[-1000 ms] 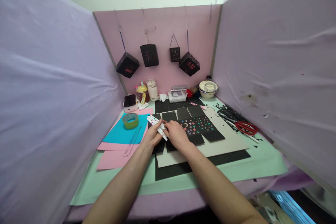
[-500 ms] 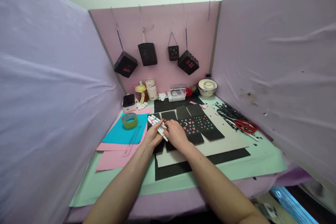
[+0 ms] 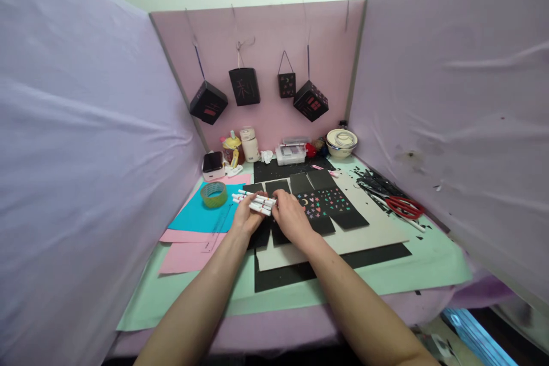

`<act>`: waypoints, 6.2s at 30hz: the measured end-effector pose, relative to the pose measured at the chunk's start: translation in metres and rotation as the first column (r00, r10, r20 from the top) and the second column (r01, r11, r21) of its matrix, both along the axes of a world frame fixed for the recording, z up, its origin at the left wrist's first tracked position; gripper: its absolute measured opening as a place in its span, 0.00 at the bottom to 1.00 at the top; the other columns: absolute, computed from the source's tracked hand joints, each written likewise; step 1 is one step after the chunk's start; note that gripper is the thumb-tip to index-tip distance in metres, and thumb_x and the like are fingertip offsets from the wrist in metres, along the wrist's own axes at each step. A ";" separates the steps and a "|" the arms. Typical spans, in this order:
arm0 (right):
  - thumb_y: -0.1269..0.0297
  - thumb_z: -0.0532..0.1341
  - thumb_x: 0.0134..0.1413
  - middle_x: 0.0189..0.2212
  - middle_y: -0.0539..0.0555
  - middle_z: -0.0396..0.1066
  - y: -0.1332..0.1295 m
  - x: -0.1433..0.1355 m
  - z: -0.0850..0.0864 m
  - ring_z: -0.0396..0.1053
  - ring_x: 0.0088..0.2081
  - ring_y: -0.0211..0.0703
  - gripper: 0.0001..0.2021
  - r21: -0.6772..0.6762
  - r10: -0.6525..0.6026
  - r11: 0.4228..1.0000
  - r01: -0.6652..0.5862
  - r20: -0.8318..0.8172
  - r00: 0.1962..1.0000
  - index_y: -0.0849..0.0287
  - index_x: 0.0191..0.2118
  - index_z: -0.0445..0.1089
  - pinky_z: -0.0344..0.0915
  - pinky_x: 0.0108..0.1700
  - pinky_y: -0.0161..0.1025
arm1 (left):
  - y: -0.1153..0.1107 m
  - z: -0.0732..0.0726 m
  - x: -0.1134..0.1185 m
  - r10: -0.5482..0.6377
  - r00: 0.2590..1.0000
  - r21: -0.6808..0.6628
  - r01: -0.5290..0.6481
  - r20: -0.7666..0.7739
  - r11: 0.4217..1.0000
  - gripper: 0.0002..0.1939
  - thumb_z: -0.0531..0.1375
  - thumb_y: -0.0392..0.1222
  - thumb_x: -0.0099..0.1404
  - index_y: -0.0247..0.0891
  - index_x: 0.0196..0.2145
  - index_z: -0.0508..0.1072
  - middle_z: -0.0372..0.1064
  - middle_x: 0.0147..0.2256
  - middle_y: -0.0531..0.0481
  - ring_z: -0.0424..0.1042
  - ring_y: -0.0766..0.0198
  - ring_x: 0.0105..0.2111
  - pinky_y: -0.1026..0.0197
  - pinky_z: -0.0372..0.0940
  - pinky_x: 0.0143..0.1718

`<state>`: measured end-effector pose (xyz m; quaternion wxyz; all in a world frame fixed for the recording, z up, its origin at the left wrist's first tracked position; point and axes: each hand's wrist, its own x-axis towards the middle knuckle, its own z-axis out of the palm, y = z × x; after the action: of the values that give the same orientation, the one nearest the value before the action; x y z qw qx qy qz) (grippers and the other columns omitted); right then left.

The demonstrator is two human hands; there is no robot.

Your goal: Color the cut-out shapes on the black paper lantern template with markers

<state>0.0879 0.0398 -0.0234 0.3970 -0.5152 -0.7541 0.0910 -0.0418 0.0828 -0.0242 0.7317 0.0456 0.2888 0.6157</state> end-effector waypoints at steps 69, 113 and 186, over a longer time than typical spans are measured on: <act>0.48 0.58 0.46 0.21 0.49 0.65 0.016 0.037 0.001 0.60 0.22 0.35 0.20 -0.342 0.021 0.882 -0.324 -0.659 0.752 0.60 0.38 0.68 0.57 0.24 0.34 | -0.017 0.004 -0.005 -0.227 0.641 0.212 0.533 -0.733 0.819 0.12 0.67 0.39 0.45 0.31 0.25 0.70 0.67 0.21 0.48 0.61 0.72 0.16 0.67 0.60 0.20; 0.61 0.63 0.40 0.18 0.46 0.63 0.064 0.065 0.003 0.58 0.19 0.31 0.09 -0.142 -0.022 0.964 -0.224 -0.885 0.465 0.59 0.25 0.64 0.53 0.21 0.31 | -0.014 0.010 -0.014 -0.244 0.961 0.101 0.257 -0.129 0.961 0.11 0.53 0.41 0.64 0.33 0.26 0.63 0.57 0.18 0.56 0.57 0.76 0.14 0.68 0.65 0.23; 0.65 0.50 0.47 0.19 0.48 0.66 0.053 0.033 -0.045 0.62 0.24 0.38 0.09 -0.094 -0.012 0.995 -0.016 -0.287 0.958 0.57 0.22 0.63 0.56 0.30 0.33 | 0.021 -0.011 -0.015 -0.285 0.836 -0.057 0.293 -0.469 0.954 0.10 0.63 0.39 0.54 0.33 0.29 0.65 0.69 0.25 0.47 0.66 0.69 0.17 0.57 0.69 0.25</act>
<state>0.1214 0.0931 -0.0685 0.4770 -0.5140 -0.6839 0.2013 -0.0572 0.1039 -0.0349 0.7232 0.2437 0.4427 0.4709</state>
